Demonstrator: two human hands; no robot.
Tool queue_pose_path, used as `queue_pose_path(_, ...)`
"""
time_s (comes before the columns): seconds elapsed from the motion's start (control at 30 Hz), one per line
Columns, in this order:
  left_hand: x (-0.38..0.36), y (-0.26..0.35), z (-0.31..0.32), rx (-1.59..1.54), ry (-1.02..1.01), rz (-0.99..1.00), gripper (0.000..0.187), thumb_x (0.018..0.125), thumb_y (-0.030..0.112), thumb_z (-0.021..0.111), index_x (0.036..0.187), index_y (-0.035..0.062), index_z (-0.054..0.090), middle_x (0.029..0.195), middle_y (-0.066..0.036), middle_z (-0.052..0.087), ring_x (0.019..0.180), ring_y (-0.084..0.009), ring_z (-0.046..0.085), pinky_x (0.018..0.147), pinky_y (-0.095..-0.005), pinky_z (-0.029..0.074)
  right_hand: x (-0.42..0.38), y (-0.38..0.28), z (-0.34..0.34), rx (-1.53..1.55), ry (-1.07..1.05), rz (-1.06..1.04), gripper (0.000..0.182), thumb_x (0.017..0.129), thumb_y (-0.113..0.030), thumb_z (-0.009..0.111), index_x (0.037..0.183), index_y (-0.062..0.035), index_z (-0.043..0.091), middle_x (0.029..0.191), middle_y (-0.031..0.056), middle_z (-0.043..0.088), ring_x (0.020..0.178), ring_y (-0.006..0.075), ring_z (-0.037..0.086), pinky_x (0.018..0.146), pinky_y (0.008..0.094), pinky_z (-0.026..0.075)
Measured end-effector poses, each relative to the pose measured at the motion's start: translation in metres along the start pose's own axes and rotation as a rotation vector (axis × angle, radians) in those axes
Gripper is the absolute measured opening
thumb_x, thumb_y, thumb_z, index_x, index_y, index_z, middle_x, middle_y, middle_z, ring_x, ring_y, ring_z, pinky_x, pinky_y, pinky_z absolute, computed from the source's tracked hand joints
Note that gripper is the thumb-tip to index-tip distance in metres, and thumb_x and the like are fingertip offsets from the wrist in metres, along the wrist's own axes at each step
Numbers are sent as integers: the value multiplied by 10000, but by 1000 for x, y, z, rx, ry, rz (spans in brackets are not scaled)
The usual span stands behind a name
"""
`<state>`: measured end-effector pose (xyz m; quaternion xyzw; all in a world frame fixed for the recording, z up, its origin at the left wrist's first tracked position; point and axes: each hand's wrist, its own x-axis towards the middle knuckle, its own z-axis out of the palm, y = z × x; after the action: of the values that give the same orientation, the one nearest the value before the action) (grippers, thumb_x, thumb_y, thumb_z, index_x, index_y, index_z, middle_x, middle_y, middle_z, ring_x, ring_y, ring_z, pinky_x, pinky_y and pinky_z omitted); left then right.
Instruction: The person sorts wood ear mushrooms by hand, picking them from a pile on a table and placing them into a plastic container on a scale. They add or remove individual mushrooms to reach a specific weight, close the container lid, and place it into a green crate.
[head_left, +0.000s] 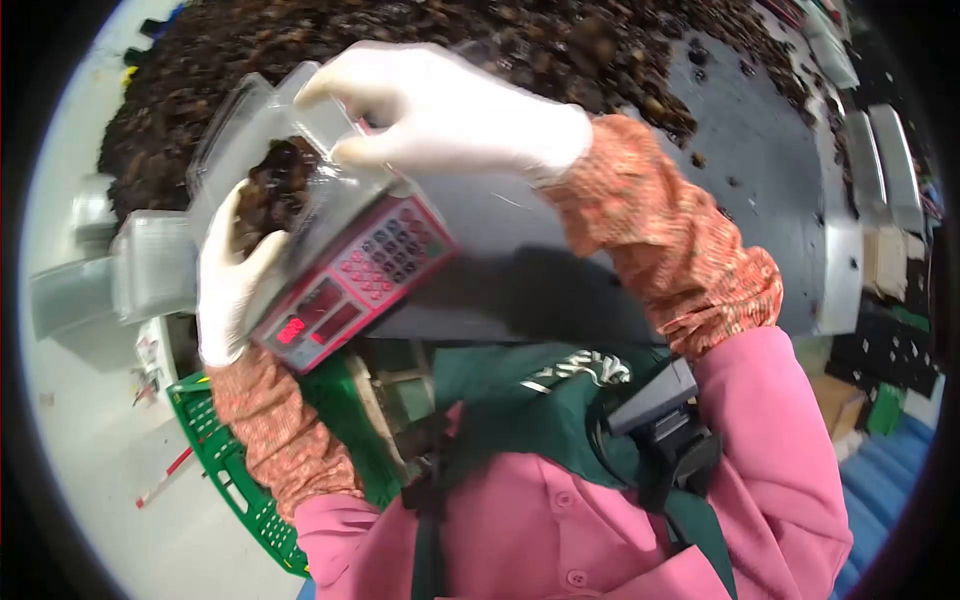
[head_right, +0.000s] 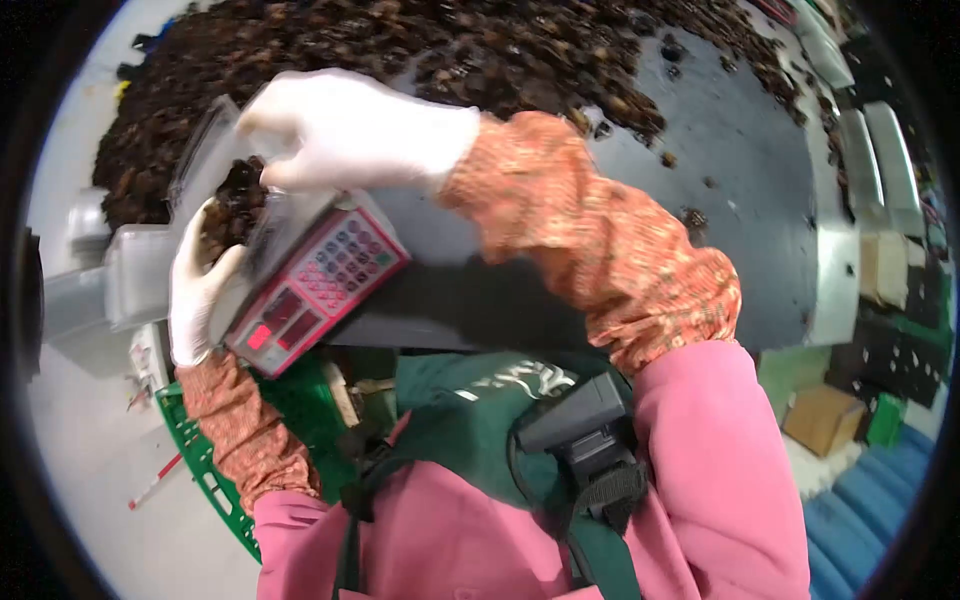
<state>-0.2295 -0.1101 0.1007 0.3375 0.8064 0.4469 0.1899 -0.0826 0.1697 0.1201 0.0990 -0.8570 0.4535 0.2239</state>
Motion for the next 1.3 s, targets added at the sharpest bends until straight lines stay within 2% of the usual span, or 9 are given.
queue_pose_path(0.1, -16, -3, -7, 188, -10, -18, 648, 922, -39, 687, 1524, 18, 455, 1439, -102, 566, 1274, -174, 558, 1088, -323, 439, -90, -6, -81, 8, 142, 630, 405, 905, -248, 715, 1258, -53, 679, 1025, 123, 724, 918, 165, 686, 822, 298, 548)
queue_pose_path(0.3, -40, 46, 9, 407, 377, 16, 574, 953, 25, 682, 1500, 50, 509, 1440, -108, 573, 1265, -206, 558, 1101, -356, 420, -274, -11, -108, -195, 302, 1031, 235, 917, -151, 670, 1108, -19, 711, 1033, 111, 720, 905, 205, 691, 839, 318, 550)
queue_pose_path(0.4, -37, 84, 56, 135, 254, 76, 418, 982, 28, 628, 1398, 7, 593, 1281, -130, 658, 1140, -173, 619, 1016, -301, 475, -282, -44, -64, -159, 172, 1045, 334, 846, -179, 728, 1156, -59, 691, 1032, 123, 659, 868, 240, 665, 789, 349, 545)
queue_pose_path(0.5, -19, 102, 125, -103, -255, 38, 403, 852, -58, 635, 1253, -24, 666, 1173, -116, 702, 987, -161, 678, 917, -306, 527, -295, -21, -23, -505, 60, 604, 318, 828, -146, 727, 1135, -90, 670, 1093, 120, 631, 987, 291, 642, 807, 365, 546)
queue_pose_path(0.63, -14, 71, 223, -509, -759, -363, 336, 1025, 137, 575, 1303, -48, 609, 1171, -164, 714, 982, -194, 704, 805, -286, 560, -284, 4, -22, -333, 163, 665, 143, 856, -41, 652, 995, -73, 638, 992, 114, 604, 900, 329, 629, 753, 396, 538)
queue_pose_path(0.83, -40, 33, 285, -1610, -567, -838, 632, 1094, 530, 373, 1360, -14, 553, 1275, -209, 646, 1103, -306, 663, 718, -362, 620, -226, 4, -37, -20, 128, 516, 365, 901, -237, 719, 1213, -58, 655, 1223, 124, 633, 1007, 288, 708, 860, 364, 581)
queue_pose_path(0.97, -35, 16, 274, -1304, -466, -860, 420, 1094, 343, 493, 1168, -34, 662, 1079, -186, 719, 885, -237, 710, 657, -289, 570, -204, 71, -38, -661, 290, 475, 390, 824, -221, 770, 1162, -66, 652, 1076, 116, 617, 919, 307, 653, 765, 412, 556)
queue_pose_path(1.2, -20, 48, 271, -1504, -386, -810, 664, 1072, 549, 418, 1463, 14, 462, 1282, -160, 644, 1172, -276, 640, 777, -355, 569, -189, 33, -39, 26, 53, 498, 311, 868, -251, 736, 1099, -60, 654, 1067, 123, 653, 929, 312, 693, 813, 396, 569)
queue_pose_path(1.3, -27, 25, 272, -1315, -365, -853, 502, 1076, 472, 466, 1281, 44, 631, 1147, -140, 697, 1018, -238, 659, 617, -264, 486, -183, 64, -46, -275, 218, 485, 383, 845, -251, 777, 1154, -60, 653, 1084, 119, 648, 968, 311, 682, 831, 395, 563)
